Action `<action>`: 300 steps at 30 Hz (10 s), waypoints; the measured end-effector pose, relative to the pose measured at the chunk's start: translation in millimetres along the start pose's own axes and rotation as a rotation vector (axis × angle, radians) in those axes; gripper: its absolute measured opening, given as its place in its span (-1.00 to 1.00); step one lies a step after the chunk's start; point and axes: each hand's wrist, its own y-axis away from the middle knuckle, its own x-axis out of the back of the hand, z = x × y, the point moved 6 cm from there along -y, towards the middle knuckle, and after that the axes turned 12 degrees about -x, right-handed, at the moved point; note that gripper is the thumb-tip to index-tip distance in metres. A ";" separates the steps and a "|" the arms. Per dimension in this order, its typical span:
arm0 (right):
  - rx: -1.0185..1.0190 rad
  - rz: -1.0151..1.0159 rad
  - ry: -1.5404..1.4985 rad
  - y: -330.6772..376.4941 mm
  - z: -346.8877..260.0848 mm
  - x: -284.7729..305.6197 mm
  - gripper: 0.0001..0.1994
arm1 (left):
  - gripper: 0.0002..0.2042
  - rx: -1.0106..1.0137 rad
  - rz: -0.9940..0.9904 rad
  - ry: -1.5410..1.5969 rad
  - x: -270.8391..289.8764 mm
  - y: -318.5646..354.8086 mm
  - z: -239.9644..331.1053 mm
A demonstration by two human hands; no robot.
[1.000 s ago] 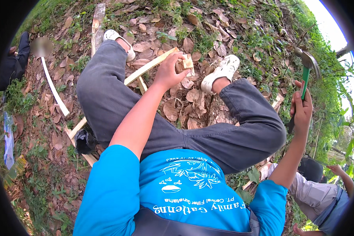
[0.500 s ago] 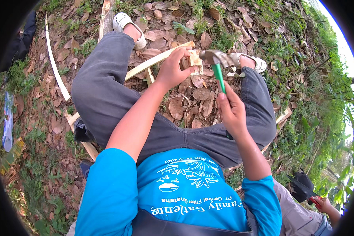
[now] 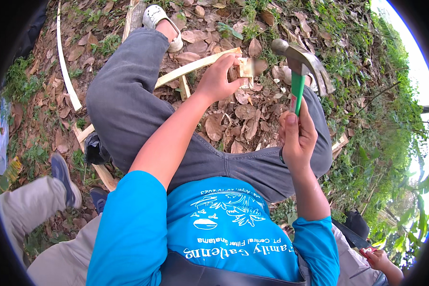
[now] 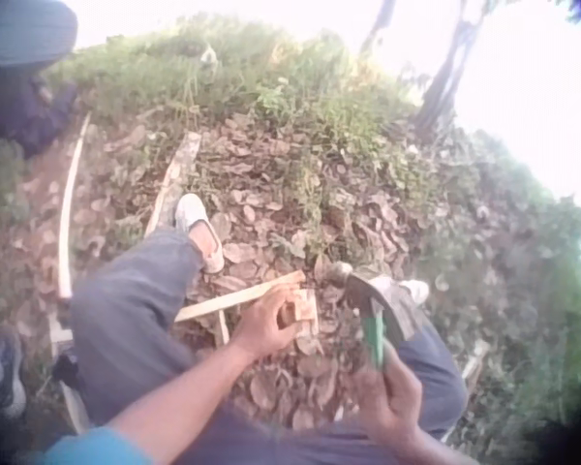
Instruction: The person sits on the ground and uses a hammer and chisel to carve a rectangular piece of wood. They repeatedly strike the chisel to remove wood shavings and shape the block, occasionally adjusting the wood's position.
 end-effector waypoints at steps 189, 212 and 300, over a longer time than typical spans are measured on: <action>-0.460 0.023 0.644 -24.5 106.4 25.4 -0.64 | -0.06 0.057 -0.150 -0.222 -43.4 -8.6 -8.0; 0.420 0.402 -0.318 -13.2 -13.4 48.5 -0.61 | -0.03 0.084 -0.189 -0.206 -40.9 -10.1 -16.7; 0.189 0.212 0.003 -38.5 53.1 18.3 -0.49 | 0.00 0.179 -0.060 -0.088 -0.7 -10.9 -20.1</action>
